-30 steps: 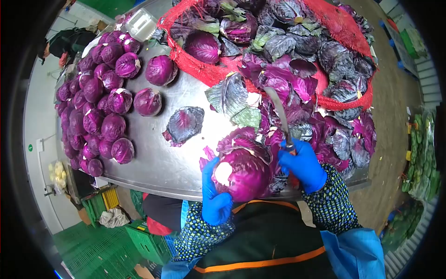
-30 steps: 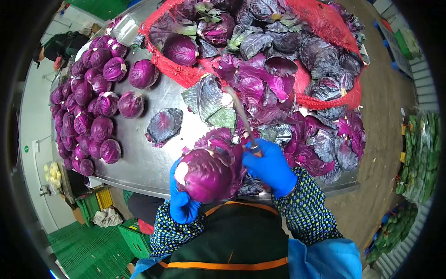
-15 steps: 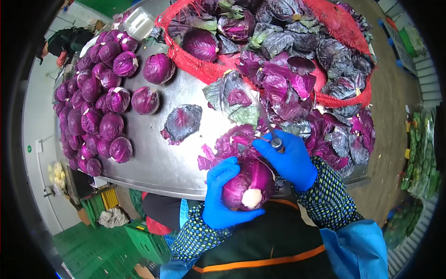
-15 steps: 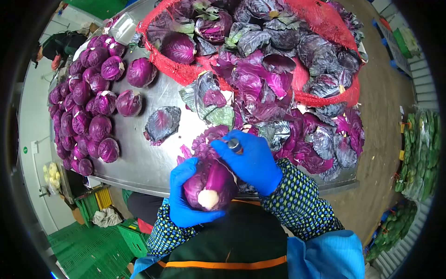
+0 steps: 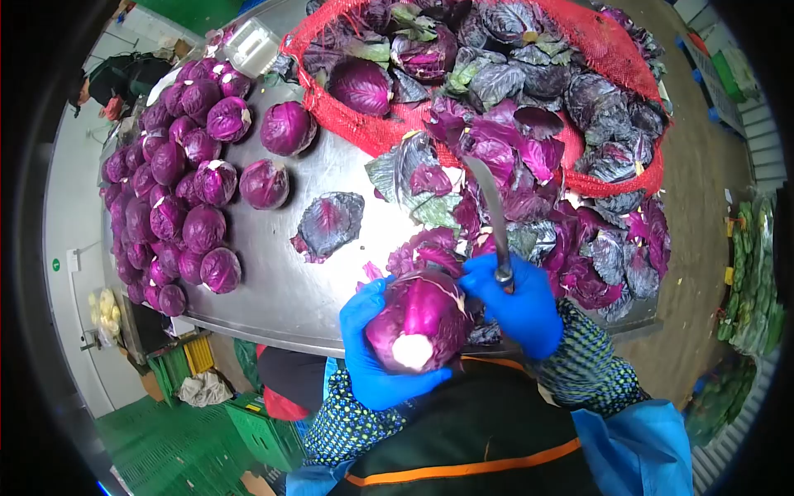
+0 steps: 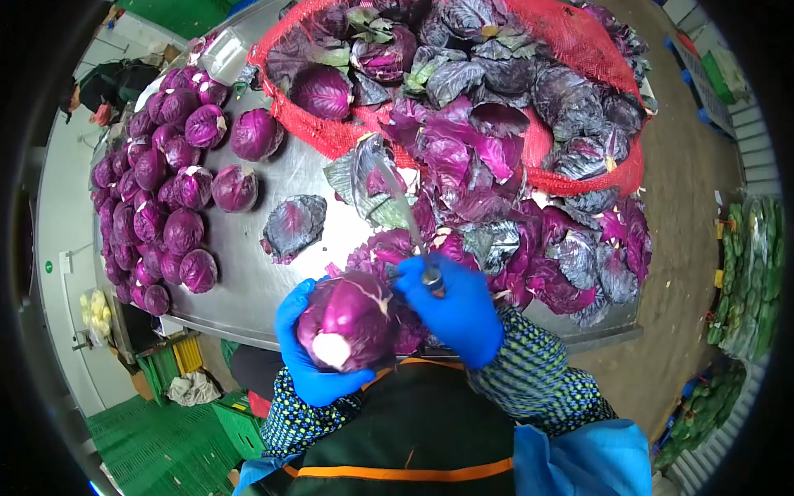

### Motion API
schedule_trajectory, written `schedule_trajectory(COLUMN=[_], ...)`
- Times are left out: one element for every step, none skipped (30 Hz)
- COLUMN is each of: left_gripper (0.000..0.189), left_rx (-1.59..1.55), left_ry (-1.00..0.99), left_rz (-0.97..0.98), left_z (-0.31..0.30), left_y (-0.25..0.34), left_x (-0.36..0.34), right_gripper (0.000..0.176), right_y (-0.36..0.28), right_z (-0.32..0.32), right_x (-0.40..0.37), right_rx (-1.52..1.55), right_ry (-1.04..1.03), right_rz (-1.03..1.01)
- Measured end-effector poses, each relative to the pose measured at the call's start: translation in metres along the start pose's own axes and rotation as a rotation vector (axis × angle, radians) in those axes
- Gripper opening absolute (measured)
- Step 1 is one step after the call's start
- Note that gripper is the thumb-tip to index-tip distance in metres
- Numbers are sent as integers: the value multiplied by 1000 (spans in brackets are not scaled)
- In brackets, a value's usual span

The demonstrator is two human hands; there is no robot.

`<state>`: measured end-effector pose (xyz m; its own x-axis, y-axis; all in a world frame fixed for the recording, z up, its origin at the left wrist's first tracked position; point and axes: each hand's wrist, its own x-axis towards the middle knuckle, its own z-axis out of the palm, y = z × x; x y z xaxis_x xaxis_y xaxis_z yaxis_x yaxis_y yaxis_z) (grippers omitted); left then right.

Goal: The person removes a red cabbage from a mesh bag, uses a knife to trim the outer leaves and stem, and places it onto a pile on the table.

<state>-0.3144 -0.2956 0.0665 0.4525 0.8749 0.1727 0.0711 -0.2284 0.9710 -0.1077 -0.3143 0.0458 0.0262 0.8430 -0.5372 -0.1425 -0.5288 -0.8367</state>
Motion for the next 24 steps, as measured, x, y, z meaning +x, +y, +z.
schedule_trajectory(left_gripper=[99,100,97,96,95,94,94,93,93,93,92,92,92,95,99,97,97,97,97,98,98,102,106,100], left_rx=[14,76,19,98,182,199,215,130,130,127,122,127,119,272,428,447,446,319,192,108,112,-158,-427,-699], left_ry=[-2,10,49,62,66,77,85,100,86,84,88,72,77,42,-1,-4,-11,-26,-32,-51,-42,75,191,278], left_rz=[1,40,148,131,105,35,-22,-31,-26,-30,-36,-19,-20,26,71,65,68,101,133,165,154,-85,-310,-412], left_z=[-2,-2,4,4,2,2,3,5,5,6,7,8,9,10,9,12,12,12,14,15,17,18,19,19], left_y=[1,3,6,13,19,16,8,1,1,3,5,7,9,11,12,11,12,13,13,14,15,15,14,8], left_x=[-2,-4,0,5,6,4,4,3,1,0,0,1,2,4,3,3,2,2,3,4,1,-1,-1,-1], right_gripper=[31,27,27,27,26,30,30,32,35,38,38,37,37,30,30,26,23,20,20,19,19,19,19,19], right_y=[22,32,34,22,11,-5,-15,-21,-24,-26,-27,-29,-30,-31,-23,-8,5,14,22,30,35,37,36,35], right_z=[1,-1,-6,-7,-5,-8,-6,-4,-4,-8,-11,-12,-13,-11,-9,-8,-8,-14,-19,-23,-25,-29,-30,-31], right_x=[4,8,10,4,-5,-9,-8,-8,-8,-4,-5,-5,-4,-9,-11,-8,-4,3,8,12,10,5,2,0], right_rx=[-131,-77,-89,132,360,369,372,239,107,197,197,196,194,120,122,-116,-354,-367,-372,-143,92,255,257,133], right_ry=[209,230,224,178,133,18,10,-79,-156,-222,-208,-207,-213,-164,-166,-18,138,229,234,148,56,-47,-59,-49], right_rz=[-114,-147,-153,-48,67,30,19,-51,-117,-7,-8,57,126,90,95,-64,-223,-270,-273,-105,72,138,129,182])
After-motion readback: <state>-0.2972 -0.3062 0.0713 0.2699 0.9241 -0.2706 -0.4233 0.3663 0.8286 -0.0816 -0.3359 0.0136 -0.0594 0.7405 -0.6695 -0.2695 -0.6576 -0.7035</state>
